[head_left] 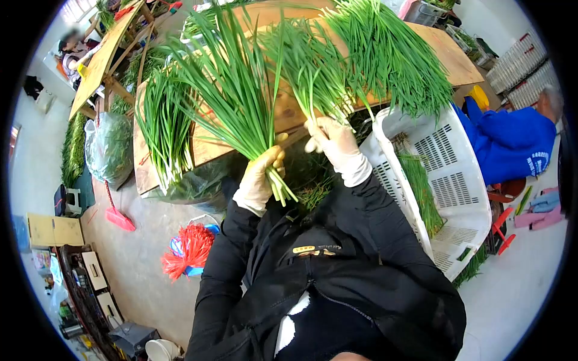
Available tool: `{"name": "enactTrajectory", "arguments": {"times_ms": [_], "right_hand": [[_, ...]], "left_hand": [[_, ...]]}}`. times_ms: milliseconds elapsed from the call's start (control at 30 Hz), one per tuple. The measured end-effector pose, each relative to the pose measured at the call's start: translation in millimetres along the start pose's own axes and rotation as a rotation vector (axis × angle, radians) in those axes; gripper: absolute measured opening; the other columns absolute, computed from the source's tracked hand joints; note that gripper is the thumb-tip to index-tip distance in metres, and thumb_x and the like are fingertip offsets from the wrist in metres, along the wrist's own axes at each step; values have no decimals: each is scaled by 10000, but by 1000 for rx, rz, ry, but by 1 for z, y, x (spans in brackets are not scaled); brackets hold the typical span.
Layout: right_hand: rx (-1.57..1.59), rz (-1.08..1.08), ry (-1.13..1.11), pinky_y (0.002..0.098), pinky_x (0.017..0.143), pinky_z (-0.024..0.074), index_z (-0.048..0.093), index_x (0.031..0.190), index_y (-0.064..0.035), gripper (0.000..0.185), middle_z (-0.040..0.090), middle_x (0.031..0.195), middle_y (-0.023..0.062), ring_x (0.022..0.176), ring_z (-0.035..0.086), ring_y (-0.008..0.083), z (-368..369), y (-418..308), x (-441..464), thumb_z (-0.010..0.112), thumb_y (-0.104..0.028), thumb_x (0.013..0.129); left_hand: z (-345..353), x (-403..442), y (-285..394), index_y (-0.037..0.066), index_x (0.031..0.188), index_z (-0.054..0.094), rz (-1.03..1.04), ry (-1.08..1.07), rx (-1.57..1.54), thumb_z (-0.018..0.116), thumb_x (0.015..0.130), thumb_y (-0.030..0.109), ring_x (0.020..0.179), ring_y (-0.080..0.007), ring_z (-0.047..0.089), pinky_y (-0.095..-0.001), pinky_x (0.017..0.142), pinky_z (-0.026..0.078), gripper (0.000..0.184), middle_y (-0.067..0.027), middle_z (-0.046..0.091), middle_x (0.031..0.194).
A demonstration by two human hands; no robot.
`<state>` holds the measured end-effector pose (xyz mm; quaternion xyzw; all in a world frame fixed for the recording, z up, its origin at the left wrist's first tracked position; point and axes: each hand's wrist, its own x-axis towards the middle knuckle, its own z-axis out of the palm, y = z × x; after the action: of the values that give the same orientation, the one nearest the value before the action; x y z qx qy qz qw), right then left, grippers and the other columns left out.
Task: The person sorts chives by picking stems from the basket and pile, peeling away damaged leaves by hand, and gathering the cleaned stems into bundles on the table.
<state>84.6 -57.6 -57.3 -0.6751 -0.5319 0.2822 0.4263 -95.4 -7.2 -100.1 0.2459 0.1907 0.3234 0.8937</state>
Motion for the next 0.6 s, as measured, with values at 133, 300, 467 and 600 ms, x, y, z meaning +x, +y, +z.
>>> {"name": "enactTrajectory", "arguments": {"times_ms": [133, 300, 467, 600], "right_hand": [[-939, -358, 291, 334, 437, 439, 554, 816, -109, 172, 514, 556, 31, 495, 546, 217, 19, 8, -12, 579, -276, 783], [-1037, -500, 253, 284, 475, 440, 565, 837, -107, 165, 487, 606, 5, 592, 531, 170, 49, 14, -46, 602, -221, 723], [-767, -396, 48, 290, 585, 471, 517, 1011, -61, 293, 550, 786, 43, 740, 560, 196, 48, 8, -60, 564, -197, 756], [499, 108, -577, 222, 629, 427, 421, 1194, -38, 523, 579, 1005, 35, 824, 534, 89, 19, 15, -53, 604, -323, 796]], "left_hand": [[-17, 8, -22, 29, 1177, 456, -66, 83, -138, 577, 835, 189, 598, -45, 528, -181, 505, 461, 396, -84, 583, 1055], [-22, 8, -38, 13, 1130, 493, 25, 49, -135, 591, 826, 187, 799, -107, 556, -225, 696, 445, 364, -89, 578, 1067], [-22, 4, -33, 2, 1140, 476, 32, 19, -130, 592, 812, 136, 909, -185, 565, -314, 777, 477, 372, -123, 572, 1071], [-27, -6, -26, -37, 1144, 470, -32, -14, -99, 576, 799, 96, 900, -179, 574, -305, 801, 472, 384, -138, 571, 1066]]}}
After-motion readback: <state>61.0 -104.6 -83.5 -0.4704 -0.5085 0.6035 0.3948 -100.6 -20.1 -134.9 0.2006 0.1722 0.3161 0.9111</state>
